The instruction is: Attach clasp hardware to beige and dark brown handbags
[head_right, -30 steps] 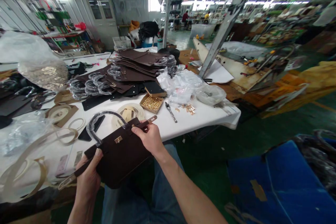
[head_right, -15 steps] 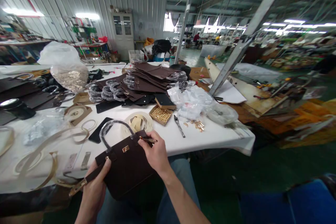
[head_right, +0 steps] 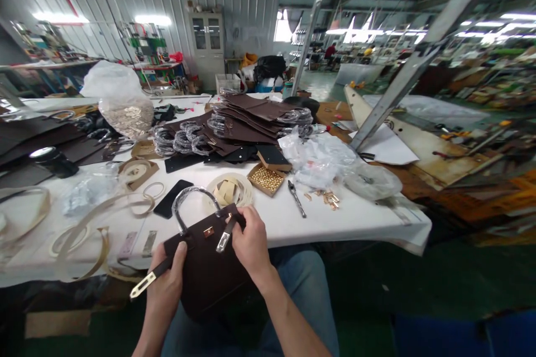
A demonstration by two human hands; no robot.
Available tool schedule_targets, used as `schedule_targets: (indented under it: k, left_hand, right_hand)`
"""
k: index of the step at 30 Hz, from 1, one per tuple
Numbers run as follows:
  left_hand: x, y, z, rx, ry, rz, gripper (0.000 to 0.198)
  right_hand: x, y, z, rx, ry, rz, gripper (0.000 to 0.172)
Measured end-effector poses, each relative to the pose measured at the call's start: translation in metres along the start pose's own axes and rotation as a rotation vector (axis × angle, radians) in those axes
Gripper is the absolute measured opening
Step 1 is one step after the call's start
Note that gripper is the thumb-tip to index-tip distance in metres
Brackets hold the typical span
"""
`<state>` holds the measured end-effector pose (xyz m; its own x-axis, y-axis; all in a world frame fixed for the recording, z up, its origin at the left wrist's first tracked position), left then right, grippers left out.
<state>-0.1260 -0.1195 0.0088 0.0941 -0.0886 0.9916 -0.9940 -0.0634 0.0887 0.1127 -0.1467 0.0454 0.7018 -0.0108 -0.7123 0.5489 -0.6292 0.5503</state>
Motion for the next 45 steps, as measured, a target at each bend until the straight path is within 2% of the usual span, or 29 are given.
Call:
schedule_targets:
  k: [3,6,9,13,15,18,22,24,26,29,32,35,38,41,43,45]
  left_hand:
    - [0.006,-0.001,0.001,0.002,-0.031,-0.08,0.042]
    - [0.016,0.0,0.001,-0.005,-0.015,-0.061,0.039]
    - [0.013,-0.004,0.0,-0.065,0.081,0.136,0.041]
    - [0.003,-0.011,0.001,-0.094,0.313,0.513,0.054]
    - [-0.004,-0.015,0.001,-0.064,0.386,0.602,0.058]
    - [-0.018,-0.019,-0.001,-0.024,0.414,0.634,0.06]
    - [-0.025,-0.014,0.001,-0.022,0.364,0.62,0.055]
    - [-0.025,-0.012,0.002,-0.005,0.378,0.646,0.053]
    - [-0.025,-0.013,0.004,0.01,0.397,0.683,0.052]
    - [-0.024,-0.017,0.006,0.021,0.387,0.726,0.05]
    - [-0.019,-0.021,0.011,0.057,0.435,0.745,0.056]
    - [-0.006,-0.025,0.019,-0.042,0.491,0.818,0.073]
    - [0.004,-0.03,0.028,-0.152,0.467,0.885,0.087]
    - [0.004,-0.033,0.037,-0.207,0.423,0.902,0.094]
    - [0.004,-0.034,0.042,-0.304,0.386,0.923,0.101]
    - [0.011,-0.034,0.046,-0.449,0.329,0.932,0.11]
  right_hand:
    - [0.006,-0.003,0.002,-0.014,-0.007,0.052,0.013]
    - [0.012,-0.007,0.002,-0.025,0.012,0.144,0.026]
    - [0.027,-0.013,-0.001,0.002,0.036,0.215,0.032]
    - [0.032,-0.015,-0.002,0.023,0.032,0.162,0.034]
    - [0.031,-0.015,-0.002,0.015,0.041,0.134,0.037]
    - [0.033,-0.013,-0.001,0.009,0.065,0.163,0.052]
    - [0.022,0.0,0.022,0.1,0.107,0.335,0.08]
    - [0.009,0.003,0.045,0.12,0.136,0.35,0.081]
    - [-0.008,-0.001,0.072,0.06,0.189,0.252,0.075]
    - [-0.031,-0.017,0.104,-0.173,0.249,0.019,0.074]
    - [-0.043,-0.032,0.112,-0.33,0.268,-0.064,0.075]
    - [-0.042,-0.033,0.105,-0.327,0.308,-0.007,0.074]
    - [-0.038,-0.025,0.099,-0.25,0.304,0.037,0.079]
    - [-0.04,-0.015,0.097,-0.162,0.258,0.029,0.089]
    - [-0.045,-0.008,0.095,-0.128,0.241,0.025,0.09]
    - [-0.051,0.002,0.092,-0.114,0.228,0.029,0.085]
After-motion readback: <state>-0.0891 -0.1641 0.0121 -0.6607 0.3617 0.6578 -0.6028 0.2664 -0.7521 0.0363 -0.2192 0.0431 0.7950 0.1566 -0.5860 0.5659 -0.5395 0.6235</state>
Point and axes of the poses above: each hand's wrist, its own z-axis away from the middle knuckle, its own y-axis out of the back of the hand, x = y × z, the point moved 2 cm from there along -z, towards the middle knuckle, and after that the axes turned 11 degrees about z, right-handed, at the moved point
